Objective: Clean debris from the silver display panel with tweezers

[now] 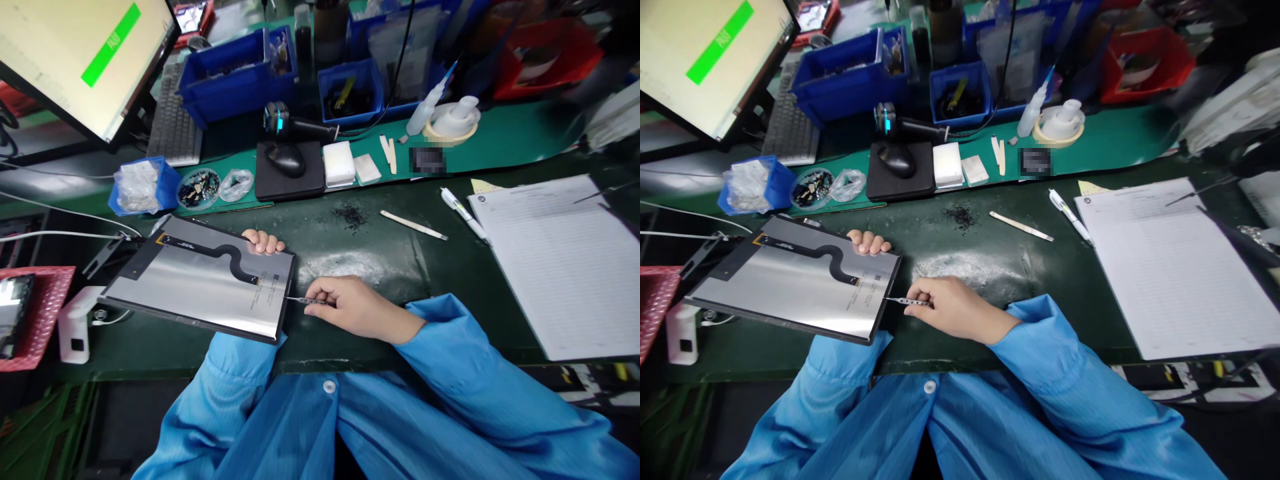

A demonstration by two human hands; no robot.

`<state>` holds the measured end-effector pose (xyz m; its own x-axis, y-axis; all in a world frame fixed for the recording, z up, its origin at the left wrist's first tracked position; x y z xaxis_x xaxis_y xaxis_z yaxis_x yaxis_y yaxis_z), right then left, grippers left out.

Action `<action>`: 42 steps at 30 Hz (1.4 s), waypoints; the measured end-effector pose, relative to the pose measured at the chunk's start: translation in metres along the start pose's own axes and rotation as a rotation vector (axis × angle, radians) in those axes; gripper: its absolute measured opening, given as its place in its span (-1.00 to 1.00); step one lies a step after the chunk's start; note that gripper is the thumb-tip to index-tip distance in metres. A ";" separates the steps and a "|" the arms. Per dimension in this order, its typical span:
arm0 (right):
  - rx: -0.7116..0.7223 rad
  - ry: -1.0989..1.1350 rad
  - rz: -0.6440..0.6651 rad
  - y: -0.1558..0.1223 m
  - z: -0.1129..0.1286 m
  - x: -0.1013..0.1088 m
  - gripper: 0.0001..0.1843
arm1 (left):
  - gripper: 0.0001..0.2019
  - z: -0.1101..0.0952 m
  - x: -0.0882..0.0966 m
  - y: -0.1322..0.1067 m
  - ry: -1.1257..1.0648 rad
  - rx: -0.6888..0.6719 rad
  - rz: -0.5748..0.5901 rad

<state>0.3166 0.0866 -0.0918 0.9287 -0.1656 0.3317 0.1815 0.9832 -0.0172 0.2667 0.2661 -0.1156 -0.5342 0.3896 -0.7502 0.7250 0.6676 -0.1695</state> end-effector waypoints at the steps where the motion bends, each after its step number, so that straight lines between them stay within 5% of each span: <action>1: 0.026 -0.018 -0.005 0.001 0.002 0.001 -0.94 | -0.64 0.000 -0.001 0.000 -0.002 0.003 0.010; 5: 0.150 -0.108 -0.006 0.003 0.015 0.005 -0.87 | -0.69 -0.001 -0.003 -0.001 -0.019 -0.005 0.057; 11: -0.013 0.008 -0.002 -0.001 0.000 0.001 -0.88 | -0.64 0.001 0.003 0.002 0.005 -0.004 0.022; 19: 0.122 -0.116 -0.010 0.005 0.014 0.006 -0.85 | -0.61 0.002 -0.001 0.000 -0.014 0.013 0.038; 26: -0.030 0.038 -0.017 -0.001 -0.003 0.000 -0.88 | -0.60 0.000 -0.003 -0.001 0.017 -0.027 0.021; 33: 0.122 -0.110 -0.012 0.004 0.013 0.005 -0.85 | -0.62 0.002 -0.003 -0.001 0.006 0.008 0.036; 42: 0.010 0.016 -0.017 0.000 -0.001 0.000 -0.91 | -0.62 0.003 0.002 0.000 0.002 0.009 -0.029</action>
<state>0.3171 0.0864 -0.0927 0.9305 -0.1837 0.3170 0.1945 0.9809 -0.0025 0.2675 0.2650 -0.1187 -0.5562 0.3715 -0.7434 0.7130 0.6729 -0.1972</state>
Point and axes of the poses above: each hand's wrist, its own y-axis towards the middle knuckle, its own x-axis out of the back of the hand, z = x × y, the point moved 9 cm from there along y, towards the middle knuckle, and after that the axes turned 12 degrees about x, right-handed, at the moved point
